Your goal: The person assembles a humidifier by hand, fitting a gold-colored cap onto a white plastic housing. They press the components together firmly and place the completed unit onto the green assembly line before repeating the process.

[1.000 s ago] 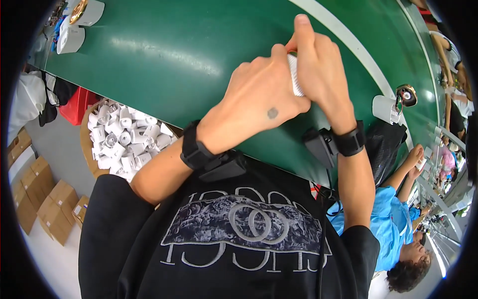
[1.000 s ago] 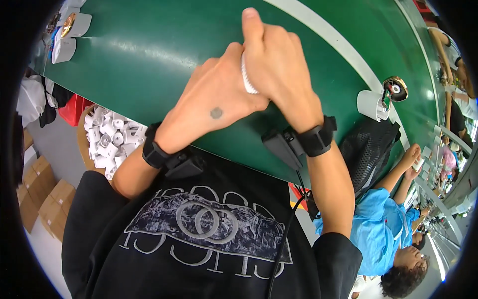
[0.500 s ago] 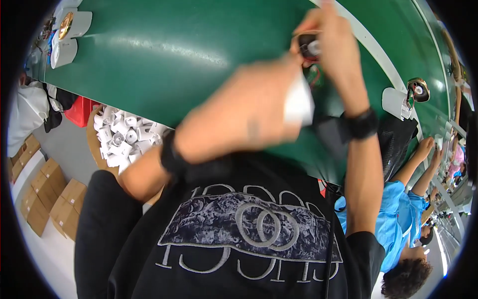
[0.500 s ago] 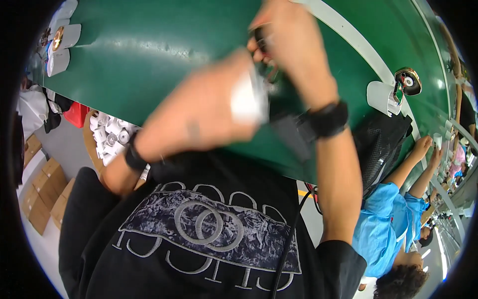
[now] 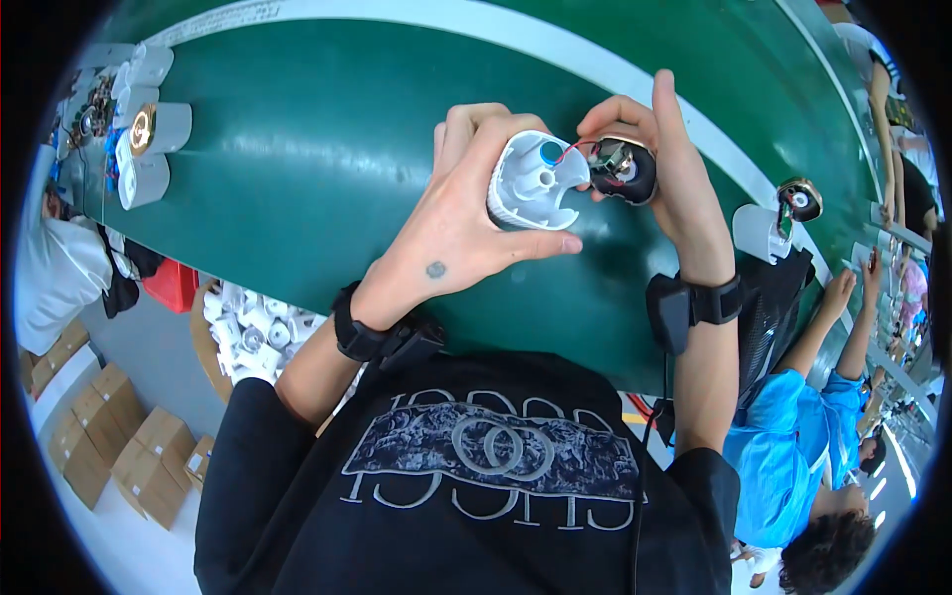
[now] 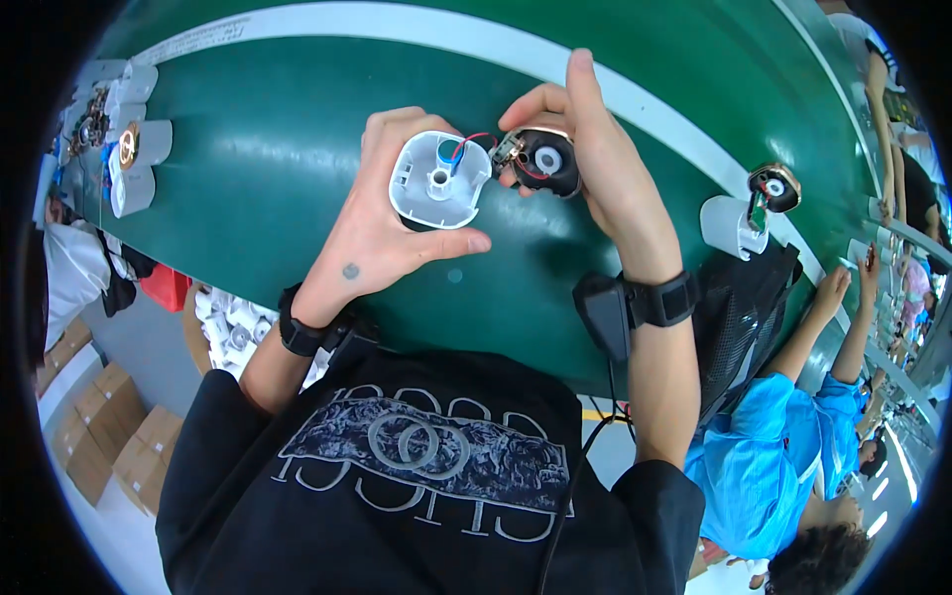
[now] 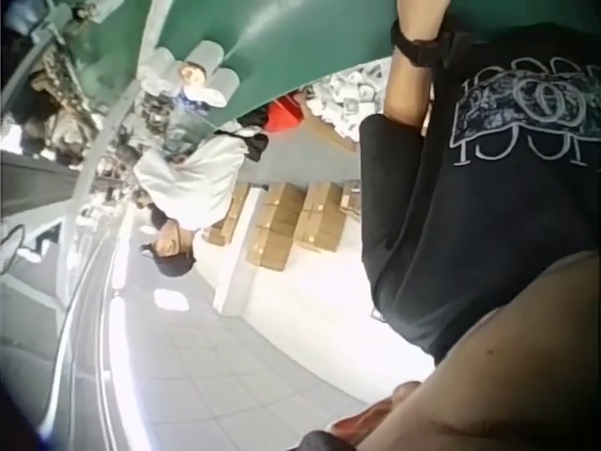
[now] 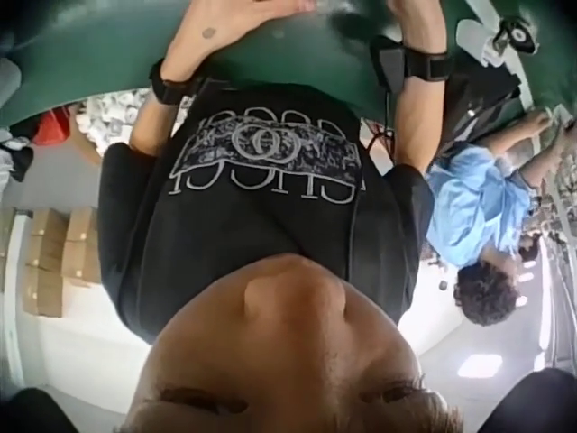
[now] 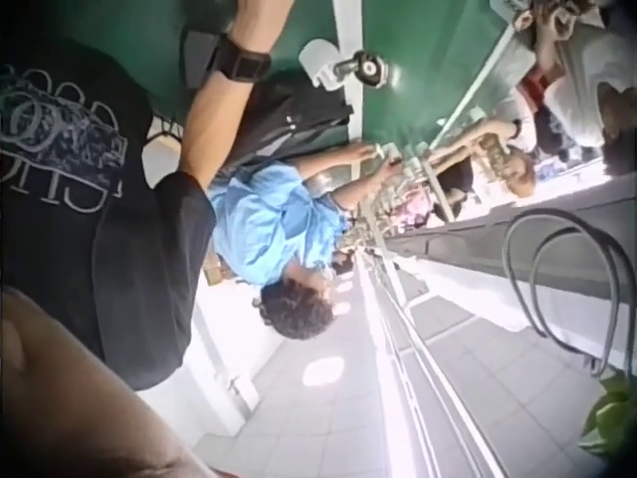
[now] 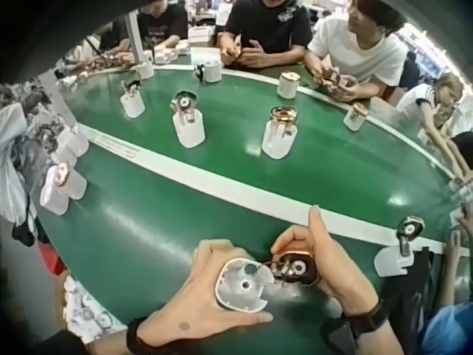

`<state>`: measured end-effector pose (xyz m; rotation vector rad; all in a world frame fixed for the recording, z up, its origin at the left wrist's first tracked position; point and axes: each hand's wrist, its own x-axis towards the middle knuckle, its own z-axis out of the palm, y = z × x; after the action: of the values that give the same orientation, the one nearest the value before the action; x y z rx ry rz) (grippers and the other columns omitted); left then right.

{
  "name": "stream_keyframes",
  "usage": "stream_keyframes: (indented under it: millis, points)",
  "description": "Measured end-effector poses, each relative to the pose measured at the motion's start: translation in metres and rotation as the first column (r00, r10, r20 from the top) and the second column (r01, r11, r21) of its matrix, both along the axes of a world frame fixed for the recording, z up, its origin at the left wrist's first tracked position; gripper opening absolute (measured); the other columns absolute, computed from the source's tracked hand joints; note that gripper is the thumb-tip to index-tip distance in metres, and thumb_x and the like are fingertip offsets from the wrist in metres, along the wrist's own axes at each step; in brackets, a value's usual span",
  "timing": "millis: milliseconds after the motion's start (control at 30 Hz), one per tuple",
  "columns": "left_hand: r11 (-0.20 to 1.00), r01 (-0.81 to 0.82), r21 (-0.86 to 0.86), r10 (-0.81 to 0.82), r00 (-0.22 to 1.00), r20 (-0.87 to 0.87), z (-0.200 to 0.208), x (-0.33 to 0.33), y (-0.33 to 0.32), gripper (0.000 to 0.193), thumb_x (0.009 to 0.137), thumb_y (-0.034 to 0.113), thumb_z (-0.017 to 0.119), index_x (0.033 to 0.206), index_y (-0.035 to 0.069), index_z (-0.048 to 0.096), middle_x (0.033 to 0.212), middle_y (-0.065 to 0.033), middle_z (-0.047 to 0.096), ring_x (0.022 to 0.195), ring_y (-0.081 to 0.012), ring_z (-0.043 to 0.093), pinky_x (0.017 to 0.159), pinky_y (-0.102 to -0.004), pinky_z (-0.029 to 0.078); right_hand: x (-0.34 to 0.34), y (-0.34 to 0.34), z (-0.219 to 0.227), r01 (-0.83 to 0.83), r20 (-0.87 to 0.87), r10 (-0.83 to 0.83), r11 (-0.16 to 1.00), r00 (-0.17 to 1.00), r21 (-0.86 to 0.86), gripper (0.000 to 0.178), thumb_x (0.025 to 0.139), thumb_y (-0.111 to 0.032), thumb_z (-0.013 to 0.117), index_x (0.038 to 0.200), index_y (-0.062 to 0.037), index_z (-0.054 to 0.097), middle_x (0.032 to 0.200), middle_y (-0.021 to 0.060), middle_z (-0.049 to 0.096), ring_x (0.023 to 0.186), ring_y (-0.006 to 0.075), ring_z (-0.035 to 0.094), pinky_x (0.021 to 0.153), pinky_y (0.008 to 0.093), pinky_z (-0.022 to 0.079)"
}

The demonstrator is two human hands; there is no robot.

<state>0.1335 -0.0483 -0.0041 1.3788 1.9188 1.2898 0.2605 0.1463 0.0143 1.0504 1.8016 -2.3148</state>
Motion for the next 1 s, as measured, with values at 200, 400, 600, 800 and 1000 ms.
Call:
stream_keyframes:
  millis: [200,400,600,800,1000]
  points:
    - [0.995,0.057,0.076,-0.064,0.994,0.087,-0.012,-0.005,0.035,0.089,0.064,0.037,0.098,0.136,0.009,0.053,0.123,-0.0183,0.052,0.119,-0.0369,0.049,0.106,-0.0482,0.04,0.025,0.021,0.003,0.087,-0.082,-0.084,0.996,0.993,0.031,0.085,0.102,-0.078,0.022,0.1,-0.0057,0.066,0.09,0.0071,0.069,0.08,0.0165,0.069,0.063,0.0287,0.058]
    - [0.992,-0.027,-0.122,0.014,0.994,-0.109,-0.004,0.011,0.044,0.091,0.066,0.038,0.097,0.139,0.01,0.051,0.124,-0.0182,0.052,0.112,-0.0375,0.053,0.104,-0.0485,0.041,0.035,0.031,-0.004,0.192,-0.058,-0.2,0.974,0.978,-0.124,0.081,0.103,-0.075,0.024,0.102,-0.0063,0.067,0.091,0.0067,0.069,0.084,0.0151,0.068,0.061,0.0287,0.059]
    - [0.958,0.213,-0.192,-0.199,0.976,0.087,0.029,-0.004,0.039,0.09,0.067,0.034,0.096,0.137,0.004,0.047,0.126,-0.0144,0.052,0.107,-0.0332,0.058,0.091,-0.043,0.049,0.037,0.031,-0.005,0.218,-0.056,-0.227,0.968,0.972,-0.127,0.08,0.103,-0.074,0.026,0.103,-0.0062,0.067,0.091,0.0068,0.068,0.087,0.0143,0.068,0.057,0.0283,0.059]
    - [0.9,0.333,-0.283,-0.347,0.938,0.001,0.03,-0.008,0.047,0.094,0.068,0.035,0.096,0.139,0.002,0.045,0.127,-0.0141,0.055,0.103,-0.0314,0.064,0.084,-0.0405,0.053,0.033,0.036,0.01,0.215,-0.173,-0.219,0.976,0.96,-0.042,0.075,0.107,-0.068,0.026,0.104,-0.0048,0.067,0.095,0.0088,0.068,0.09,0.017,0.068,0.065,0.0308,0.059]
    - [0.972,0.112,-0.207,-0.124,0.991,-0.045,0.018,0.028,0.06,0.087,0.074,0.038,0.092,0.144,0.012,0.049,0.122,-0.0166,0.057,0.1,-0.0419,0.068,0.079,-0.0477,0.056,0.029,0.025,0.029,0.265,-0.301,-0.203,0.947,0.932,0.18,0.072,0.11,-0.062,0.025,0.102,-0.0024,0.065,0.097,0.0114,0.065,0.091,0.0223,0.068,0.069,0.0318,0.057]
